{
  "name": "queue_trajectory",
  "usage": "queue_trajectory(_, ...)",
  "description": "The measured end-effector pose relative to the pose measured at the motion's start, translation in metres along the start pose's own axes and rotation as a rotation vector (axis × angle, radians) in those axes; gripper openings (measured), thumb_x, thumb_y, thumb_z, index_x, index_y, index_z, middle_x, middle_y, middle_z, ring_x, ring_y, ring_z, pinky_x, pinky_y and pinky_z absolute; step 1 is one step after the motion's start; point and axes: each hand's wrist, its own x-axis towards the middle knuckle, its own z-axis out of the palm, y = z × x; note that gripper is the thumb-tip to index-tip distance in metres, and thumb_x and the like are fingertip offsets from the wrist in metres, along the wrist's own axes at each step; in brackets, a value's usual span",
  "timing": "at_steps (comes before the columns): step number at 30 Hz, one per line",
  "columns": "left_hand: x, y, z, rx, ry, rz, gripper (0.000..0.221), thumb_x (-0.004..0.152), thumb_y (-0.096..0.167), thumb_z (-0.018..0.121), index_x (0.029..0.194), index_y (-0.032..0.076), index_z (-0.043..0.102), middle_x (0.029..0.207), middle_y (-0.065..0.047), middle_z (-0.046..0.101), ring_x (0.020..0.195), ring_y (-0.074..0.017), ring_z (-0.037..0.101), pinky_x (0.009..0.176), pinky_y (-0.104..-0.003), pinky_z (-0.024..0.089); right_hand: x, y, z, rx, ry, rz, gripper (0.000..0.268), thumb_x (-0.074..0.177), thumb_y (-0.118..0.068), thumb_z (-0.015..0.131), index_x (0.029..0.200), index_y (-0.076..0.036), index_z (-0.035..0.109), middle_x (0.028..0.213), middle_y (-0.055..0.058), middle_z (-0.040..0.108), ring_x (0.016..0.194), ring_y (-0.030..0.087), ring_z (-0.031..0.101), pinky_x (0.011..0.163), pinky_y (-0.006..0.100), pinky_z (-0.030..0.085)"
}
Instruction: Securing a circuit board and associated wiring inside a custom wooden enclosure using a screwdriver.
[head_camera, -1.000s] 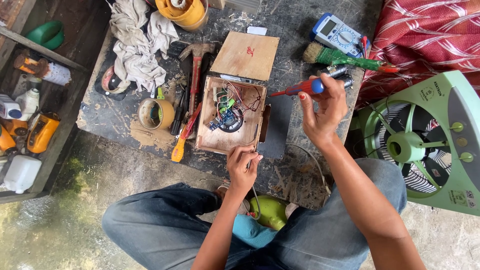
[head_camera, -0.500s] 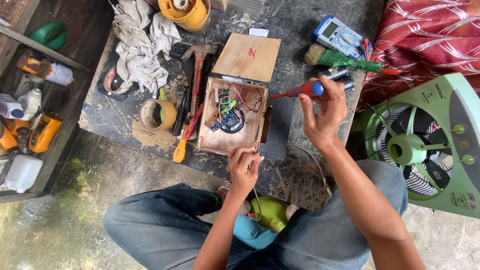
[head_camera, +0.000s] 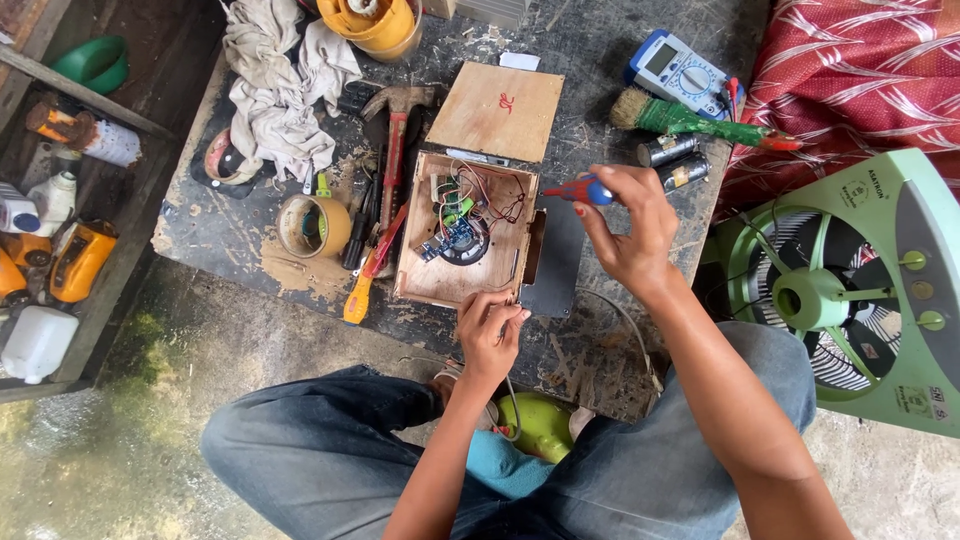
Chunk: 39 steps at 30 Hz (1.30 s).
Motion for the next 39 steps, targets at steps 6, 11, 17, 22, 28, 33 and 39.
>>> queue_trajectory(6,0.016,0.006,0.003,0.017,0.004,0.05,0.015,0.087,0.02,0.082,0.081,0.014,0.069,0.091,-0.002,0.07,0.091,-0.021,0.074,0.093,-0.036,0.049,0.011,0.017,0.006,-0.051,-0.054,0.127,0.046,0.094,0.008,0.077,0.134,0.009,0.056,0.106,0.027,0.058,0.083,0.047,0.069,0.066,0.053,0.063)
queue_trajectory(11,0.019,0.011,-0.003,0.035,-0.041,0.056,0.014,0.091,0.017,0.076,0.081,0.013,0.067,0.09,-0.003,0.067,0.087,-0.0209,0.07,0.091,-0.038,0.048,0.035,0.02,0.002,-0.118,-0.154,0.21,0.043,0.1,0.01,0.075,0.133,0.007,0.049,0.107,0.027,0.06,0.078,0.038,0.068,0.065,0.047,0.063)
queue_trajectory(17,0.026,0.017,-0.006,0.043,-0.103,0.038,0.012,0.094,0.013,0.072,0.084,0.014,0.065,0.091,-0.005,0.065,0.087,-0.022,0.066,0.09,-0.041,0.047,0.039,0.03,-0.008,-0.241,-0.152,0.161,0.044,0.101,0.017,0.08,0.132,0.006,0.05,0.104,0.024,0.068,0.075,0.029,0.069,0.064,0.035,0.062)
queue_trajectory(22,0.038,0.029,-0.015,0.035,-0.054,0.019,0.014,0.094,0.01,0.069,0.08,0.012,0.071,0.088,-0.007,0.064,0.079,-0.0273,0.065,0.075,-0.044,0.049,0.021,0.034,-0.027,-0.231,-0.223,0.135,0.033,0.117,-0.01,0.059,0.143,0.01,0.061,0.118,0.024,0.068,0.095,0.035,0.065,0.083,0.043,0.05)
queue_trajectory(28,0.013,0.011,0.005,0.058,-0.035,0.011,0.021,0.087,0.009,0.08,0.079,0.014,0.06,0.09,-0.003,0.063,0.086,-0.0219,0.063,0.093,-0.041,0.051,-0.02,0.06,-0.018,0.325,-0.221,0.317,0.036,0.129,-0.007,0.044,0.159,0.009,0.032,0.151,0.039,0.043,0.137,0.044,0.046,0.123,0.048,0.033)
queue_trajectory(33,0.016,0.014,0.005,0.039,-0.032,0.016,0.022,0.089,0.009,0.08,0.082,0.015,0.06,0.09,-0.001,0.061,0.088,-0.022,0.064,0.096,-0.041,0.049,0.005,0.024,-0.007,-0.286,-0.155,-0.046,0.023,0.119,0.015,0.068,0.136,0.025,0.057,0.121,0.039,0.056,0.1,0.052,0.063,0.079,0.051,0.057)
queue_trajectory(39,0.034,0.028,-0.011,0.046,-0.115,-0.041,0.014,0.087,0.01,0.075,0.074,0.011,0.068,0.086,-0.007,0.066,0.083,-0.0252,0.066,0.079,-0.044,0.049,0.019,0.025,0.006,-0.516,-0.059,-0.003,0.024,0.111,-0.001,0.073,0.131,0.003,0.061,0.112,0.022,0.063,0.083,0.039,0.066,0.072,0.049,0.051)
